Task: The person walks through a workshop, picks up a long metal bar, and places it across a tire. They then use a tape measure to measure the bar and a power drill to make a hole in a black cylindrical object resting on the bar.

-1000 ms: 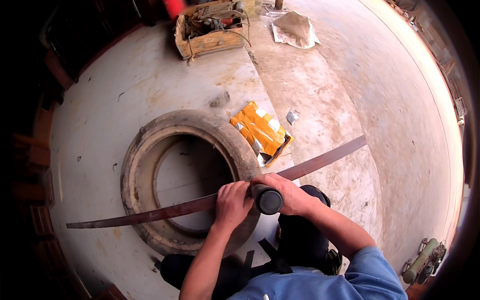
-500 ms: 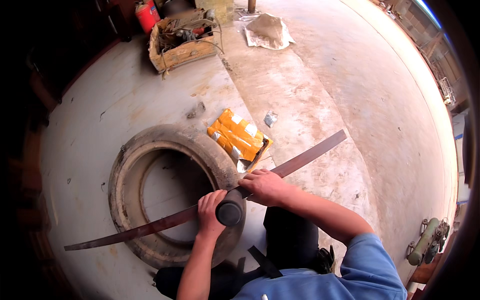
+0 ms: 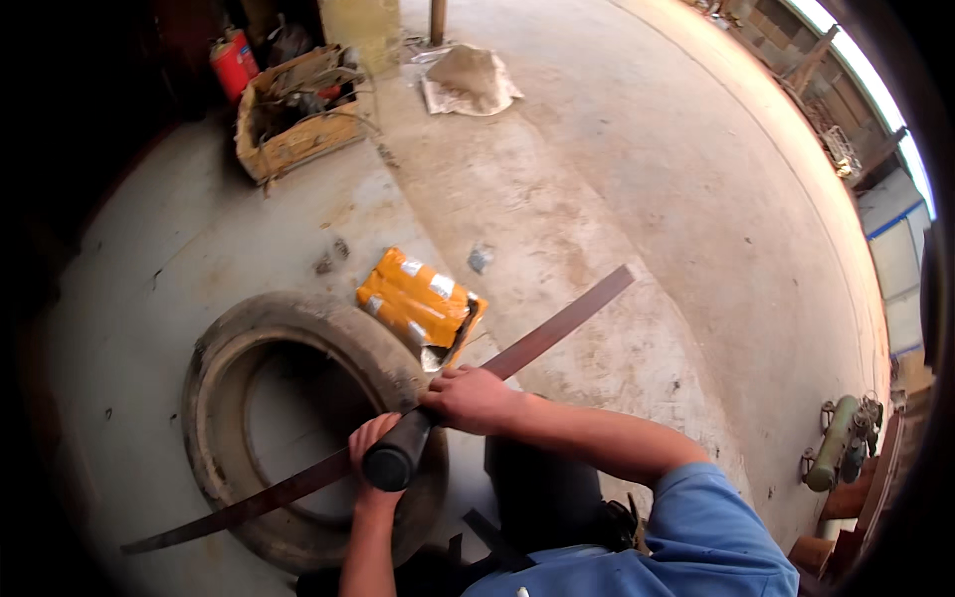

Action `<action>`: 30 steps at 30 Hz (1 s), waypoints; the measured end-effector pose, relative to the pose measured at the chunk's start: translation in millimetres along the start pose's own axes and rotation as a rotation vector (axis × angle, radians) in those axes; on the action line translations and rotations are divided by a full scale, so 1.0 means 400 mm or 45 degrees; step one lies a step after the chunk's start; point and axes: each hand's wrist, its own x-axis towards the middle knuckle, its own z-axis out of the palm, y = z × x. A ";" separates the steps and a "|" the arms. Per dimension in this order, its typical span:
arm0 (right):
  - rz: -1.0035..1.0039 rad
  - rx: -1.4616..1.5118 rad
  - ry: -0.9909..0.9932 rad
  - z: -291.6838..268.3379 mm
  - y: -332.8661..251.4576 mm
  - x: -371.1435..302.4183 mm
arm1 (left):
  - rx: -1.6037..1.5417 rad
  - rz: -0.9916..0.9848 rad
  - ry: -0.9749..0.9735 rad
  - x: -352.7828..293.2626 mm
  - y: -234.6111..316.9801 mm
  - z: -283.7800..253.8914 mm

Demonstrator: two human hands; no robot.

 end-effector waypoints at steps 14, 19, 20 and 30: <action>0.168 0.082 -0.224 -0.079 0.016 -0.028 | 0.064 -0.003 -0.039 0.039 0.047 0.026; 0.255 0.160 -0.056 -0.129 0.019 -0.073 | 0.078 -0.030 -0.049 0.038 0.043 0.039; 0.269 0.177 -0.025 -0.134 0.021 -0.088 | 0.073 -0.037 -0.053 0.037 0.042 0.038; 0.270 0.236 -0.002 -0.165 -0.032 -0.140 | -0.143 -0.074 0.010 0.031 0.018 0.062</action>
